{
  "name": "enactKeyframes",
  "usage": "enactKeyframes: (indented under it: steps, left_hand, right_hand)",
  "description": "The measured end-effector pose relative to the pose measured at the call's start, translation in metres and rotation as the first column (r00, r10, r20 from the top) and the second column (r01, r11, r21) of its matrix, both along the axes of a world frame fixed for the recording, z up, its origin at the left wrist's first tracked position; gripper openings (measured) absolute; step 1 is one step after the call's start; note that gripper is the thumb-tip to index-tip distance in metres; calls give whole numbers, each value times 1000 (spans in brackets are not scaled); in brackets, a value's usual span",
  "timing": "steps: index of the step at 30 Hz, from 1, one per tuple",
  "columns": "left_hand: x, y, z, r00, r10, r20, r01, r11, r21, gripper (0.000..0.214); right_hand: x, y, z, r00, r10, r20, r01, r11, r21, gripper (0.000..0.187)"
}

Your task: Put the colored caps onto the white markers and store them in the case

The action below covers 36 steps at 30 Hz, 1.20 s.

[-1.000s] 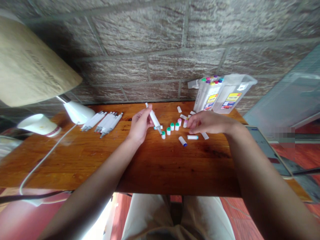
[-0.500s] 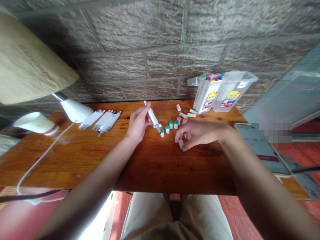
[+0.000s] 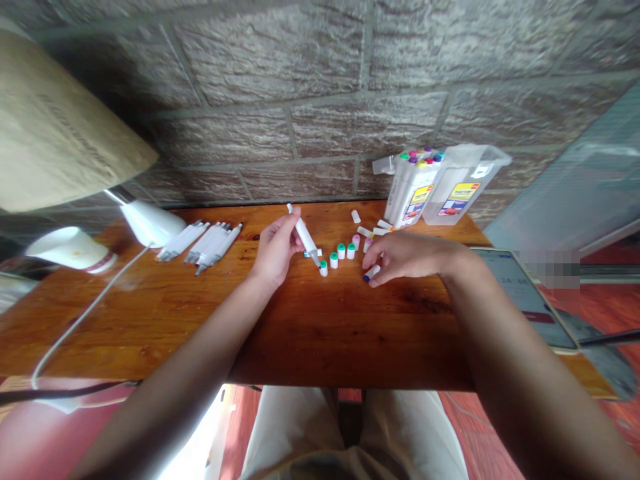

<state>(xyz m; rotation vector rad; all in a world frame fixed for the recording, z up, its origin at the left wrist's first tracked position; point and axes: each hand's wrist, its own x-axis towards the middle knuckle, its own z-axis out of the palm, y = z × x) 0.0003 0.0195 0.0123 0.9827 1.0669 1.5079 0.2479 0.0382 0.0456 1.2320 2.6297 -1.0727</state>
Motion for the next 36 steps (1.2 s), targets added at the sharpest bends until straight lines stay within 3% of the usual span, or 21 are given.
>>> enactKeyframes:
  steps: [5, 9, 18, 24, 27, 30, 31, 32, 33, 36]
  left_hand:
    - [0, 0, 0, 1000, -6, 6, 6, 1000, 8, 44]
    - [0, -1, 1, 1000, -8, 11, 8, 1000, 6, 44]
    - [1, -1, 1, 1000, 4, 5, -4, 1000, -5, 43]
    - [0, -1, 1, 1000, 3, 4, -3, 1000, 0, 44]
    - [-1, 0, 1, 1000, 2, 9, -2, 1000, 9, 45]
    - [-1, 0, 0, 1000, 8, 0, -8, 1000, 4, 44]
    - [0, 0, -1, 1000, 8, -4, -8, 1000, 1, 43]
    - [0, 0, -1, 1000, 5, -6, -5, 1000, -1, 43]
    - [0, 0, -2, 1000, 2, -8, -2, 1000, -1, 43]
    - [1, 0, -2, 1000, 0, -8, 0, 1000, 2, 43]
  right_hand:
    - [-9, -4, -2, 1000, 9, 11, -9, 999, -44, 17]
    - [-13, -7, -3, 999, 34, -8, -35, 999, -5, 14]
    - [-17, -7, -7, 981, -110, -160, 107, 994, -28, 18]
    - [10, -2, 13, 954, -161, -252, 144, 986, -86, 32]
    - [32, 8, 19, 837, -361, -412, 395, 919, -1, 40]
    - [42, 18, 13, 700, -501, -510, 655, 734, 179, 41]
    - [41, 20, 10, 691, -521, -501, 689, 684, 240, 41]
    - [40, 21, 8, 715, -524, -463, 679, 678, 281, 41]
    - [38, 21, 7, 749, -517, -415, 650, 696, 305, 42]
    - [32, 17, 8, 860, -449, -243, 505, 820, 271, 40]
